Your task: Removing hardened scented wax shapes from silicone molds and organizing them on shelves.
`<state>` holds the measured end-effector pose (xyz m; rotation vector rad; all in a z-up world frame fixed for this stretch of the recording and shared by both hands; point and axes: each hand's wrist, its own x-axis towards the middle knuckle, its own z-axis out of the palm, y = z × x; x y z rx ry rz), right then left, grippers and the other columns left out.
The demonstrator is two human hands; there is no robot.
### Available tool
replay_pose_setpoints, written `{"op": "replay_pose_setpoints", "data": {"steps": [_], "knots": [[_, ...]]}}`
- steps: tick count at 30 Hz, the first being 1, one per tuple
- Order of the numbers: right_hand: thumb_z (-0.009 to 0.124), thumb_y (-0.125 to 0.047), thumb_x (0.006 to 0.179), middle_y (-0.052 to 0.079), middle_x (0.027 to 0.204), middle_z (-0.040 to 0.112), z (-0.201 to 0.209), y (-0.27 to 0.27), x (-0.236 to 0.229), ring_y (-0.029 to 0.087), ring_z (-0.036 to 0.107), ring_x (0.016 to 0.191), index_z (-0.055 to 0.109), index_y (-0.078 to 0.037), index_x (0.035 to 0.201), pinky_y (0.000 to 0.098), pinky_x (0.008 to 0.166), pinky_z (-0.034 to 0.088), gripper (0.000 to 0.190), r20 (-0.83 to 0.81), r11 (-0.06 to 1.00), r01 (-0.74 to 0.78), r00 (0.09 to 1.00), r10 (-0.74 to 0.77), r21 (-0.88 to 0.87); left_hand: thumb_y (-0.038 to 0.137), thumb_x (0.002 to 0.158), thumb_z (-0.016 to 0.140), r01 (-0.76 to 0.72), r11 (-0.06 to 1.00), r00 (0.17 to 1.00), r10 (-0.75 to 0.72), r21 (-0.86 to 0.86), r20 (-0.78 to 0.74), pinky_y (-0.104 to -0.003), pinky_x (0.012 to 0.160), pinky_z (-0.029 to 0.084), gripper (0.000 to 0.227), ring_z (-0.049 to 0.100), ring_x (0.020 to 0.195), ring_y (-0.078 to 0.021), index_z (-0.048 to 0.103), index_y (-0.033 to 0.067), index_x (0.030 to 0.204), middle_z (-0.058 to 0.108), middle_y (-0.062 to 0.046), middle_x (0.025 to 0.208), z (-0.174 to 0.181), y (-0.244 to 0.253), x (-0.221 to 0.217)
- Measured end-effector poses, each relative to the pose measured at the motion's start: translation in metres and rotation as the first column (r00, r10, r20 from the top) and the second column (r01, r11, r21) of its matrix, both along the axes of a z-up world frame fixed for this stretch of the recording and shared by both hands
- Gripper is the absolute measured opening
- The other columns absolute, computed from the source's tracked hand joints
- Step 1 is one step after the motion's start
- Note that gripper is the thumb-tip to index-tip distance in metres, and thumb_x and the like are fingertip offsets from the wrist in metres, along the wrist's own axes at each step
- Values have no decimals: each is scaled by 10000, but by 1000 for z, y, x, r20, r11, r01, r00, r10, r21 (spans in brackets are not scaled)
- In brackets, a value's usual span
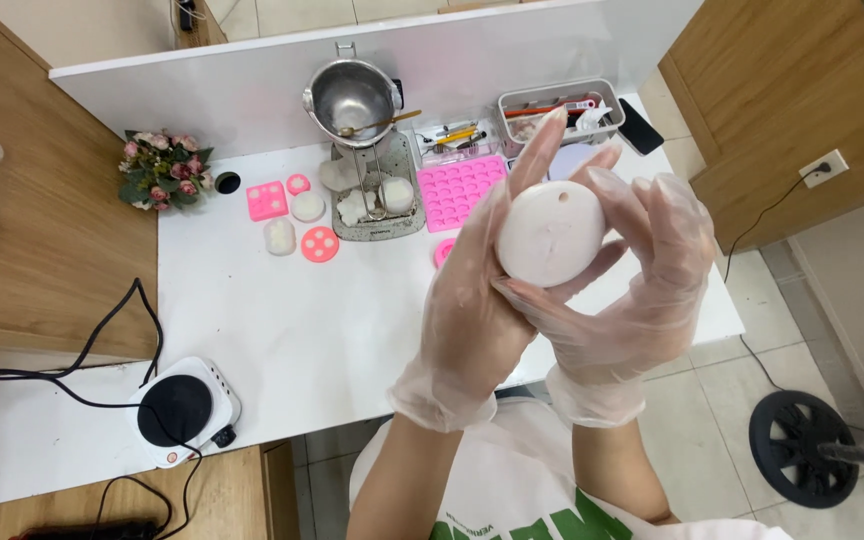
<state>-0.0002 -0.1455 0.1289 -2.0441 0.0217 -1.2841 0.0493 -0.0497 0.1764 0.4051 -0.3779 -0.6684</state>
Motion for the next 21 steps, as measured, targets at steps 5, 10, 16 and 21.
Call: {"op": "replay_pose_setpoints", "data": {"steps": [5, 10, 16, 21], "knots": [[985, -100, 727, 17, 1571, 434, 10, -10, 19, 282, 668, 1354, 421, -243, 1544, 389, 1311, 548, 1003, 128, 988, -116, 987, 102, 105, 362, 1024, 454, -261, 950, 928, 198, 172, 317, -512, 1221, 393, 686, 291, 1542, -356, 185, 93, 1595, 104, -135, 1747, 10, 8, -12], [900, -32, 816, 64, 1383, 653, 24, -8, 23, 195, 572, 1403, 422, -238, 1535, 418, 1348, 447, 888, 167, 993, -86, 983, 72, 78, 84, 1065, 449, -485, 851, 752, 288, 201, 593, -473, 1359, 298, 589, 207, 1669, -318, 234, 165, 1608, 180, -87, 1761, 13, 3, -22], [730, -93, 862, 106, 1363, 637, 28, -2, 22, 207, 627, 1315, 454, -133, 1505, 407, 1292, 503, 702, 193, 989, -79, 980, 53, 128, -43, 1053, 461, -612, 767, 629, 327, 190, 705, -366, 1345, 337, 602, 381, 1591, -274, 263, 115, 1599, 289, -121, 1723, 20, 1, -36], [813, -103, 868, 77, 1267, 691, 21, -3, 25, 152, 649, 1235, 502, -160, 1496, 373, 1294, 508, 702, 214, 966, -146, 972, 100, 212, -56, 1036, 506, -676, 712, 569, 344, 187, 747, -304, 1264, 483, 602, 525, 1522, -247, 322, 126, 1579, 378, -143, 1698, 22, 1, -40]]}}
